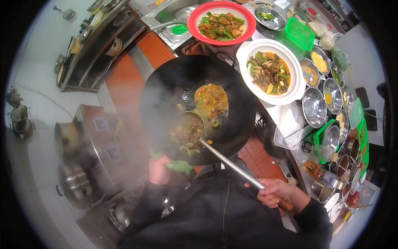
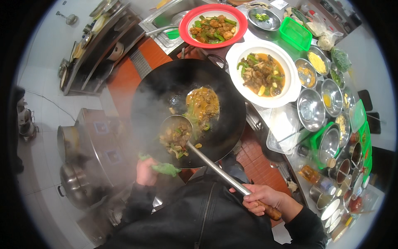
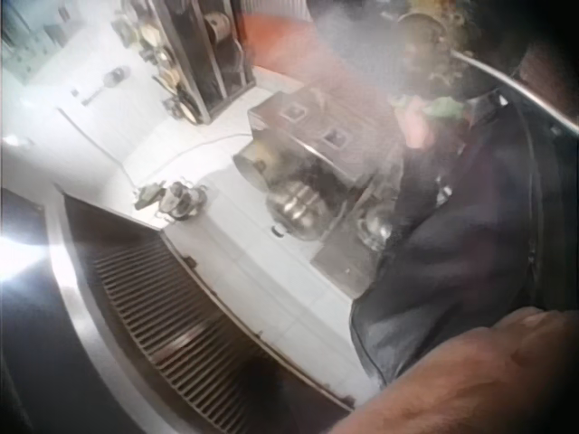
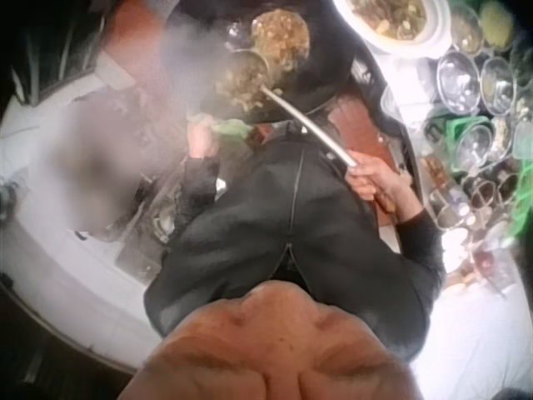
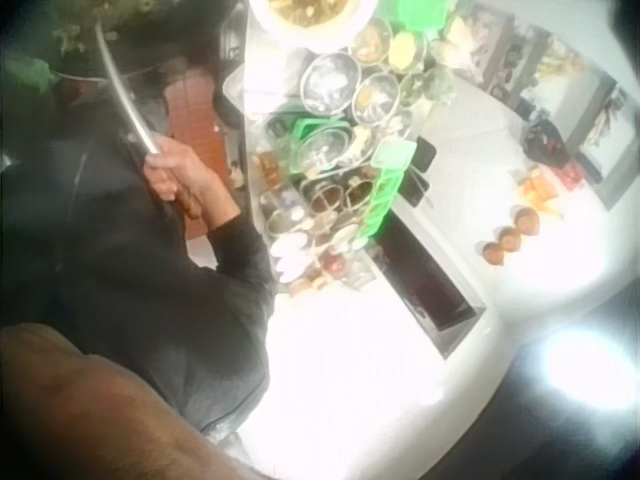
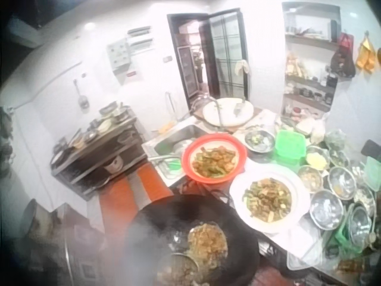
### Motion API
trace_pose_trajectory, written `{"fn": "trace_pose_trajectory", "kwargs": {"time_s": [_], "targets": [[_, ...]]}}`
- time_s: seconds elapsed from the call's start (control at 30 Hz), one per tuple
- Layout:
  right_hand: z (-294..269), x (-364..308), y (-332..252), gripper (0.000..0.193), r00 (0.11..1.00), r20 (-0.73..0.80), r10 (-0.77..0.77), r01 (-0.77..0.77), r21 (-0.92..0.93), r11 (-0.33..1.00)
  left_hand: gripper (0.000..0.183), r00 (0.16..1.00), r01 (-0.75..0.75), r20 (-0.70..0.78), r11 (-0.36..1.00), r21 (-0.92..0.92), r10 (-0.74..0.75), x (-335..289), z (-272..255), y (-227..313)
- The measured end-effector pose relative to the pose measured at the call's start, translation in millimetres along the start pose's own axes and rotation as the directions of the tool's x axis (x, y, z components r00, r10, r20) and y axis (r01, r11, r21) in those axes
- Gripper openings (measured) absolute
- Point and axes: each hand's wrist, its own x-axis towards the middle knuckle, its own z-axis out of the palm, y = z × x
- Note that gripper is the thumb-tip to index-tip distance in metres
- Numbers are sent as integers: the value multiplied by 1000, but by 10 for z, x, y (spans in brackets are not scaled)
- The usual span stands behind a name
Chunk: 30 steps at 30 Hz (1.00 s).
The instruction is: The person stir-fries ingredients in a wok using a ladle, then transfers the cooked food into a serving bowl. They repeat the process with a second batch, adding sauce and serving it into another bowl.
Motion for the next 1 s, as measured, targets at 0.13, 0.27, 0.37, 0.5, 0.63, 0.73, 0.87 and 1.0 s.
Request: {"fn": "trace_pose_trajectory", "kwargs": {"time_s": [0.13, 0.27, 0.37, 0.5, 0.63, 0.73, 0.87, 1.0], "targets": [[-32, 9, 2, 52, 994, 107, -32, 22, 86, 996, 25, 997, -50, 57, 997, -57, 53, -3, 19, 1], [-54, -78, 66, 52, 974, 188, -127, 88, 205, 975, 24, 998, -31, 50, 998, -62, 34, -33, 27, 9], [-52, -248, 90, 52, 952, 197, -233, 187, 227, 956, 15, 999, -38, 35, 998, -41, 40, -31, 21, 12], [10, -565, 53, 54, 910, 121, -396, 370, 193, 909, 11, 1000, 0, 5, 1000, -4, 0, 3, 31, 1], [117, -852, -74, 56, 819, 20, -573, 570, 87, 817, 6, 995, -96, 33, 994, -56, 98, 13, 59, -38], [133, -920, -198, 52, 659, -256, -707, 656, -262, 708, 12, 1000, -2, 26, 1000, -8, 2, 4, 11, -34], [-43, -779, -438, 48, 494, -284, -822, 628, -537, 563, 15, 995, -24, 93, 999, -25, 26, 33, -60, -42], [-267, -636, -569, 48, 404, -282, -870, 618, -617, 487, 15, 995, -19, 98, 999, -36, 23, 43, -58, -61]]}}
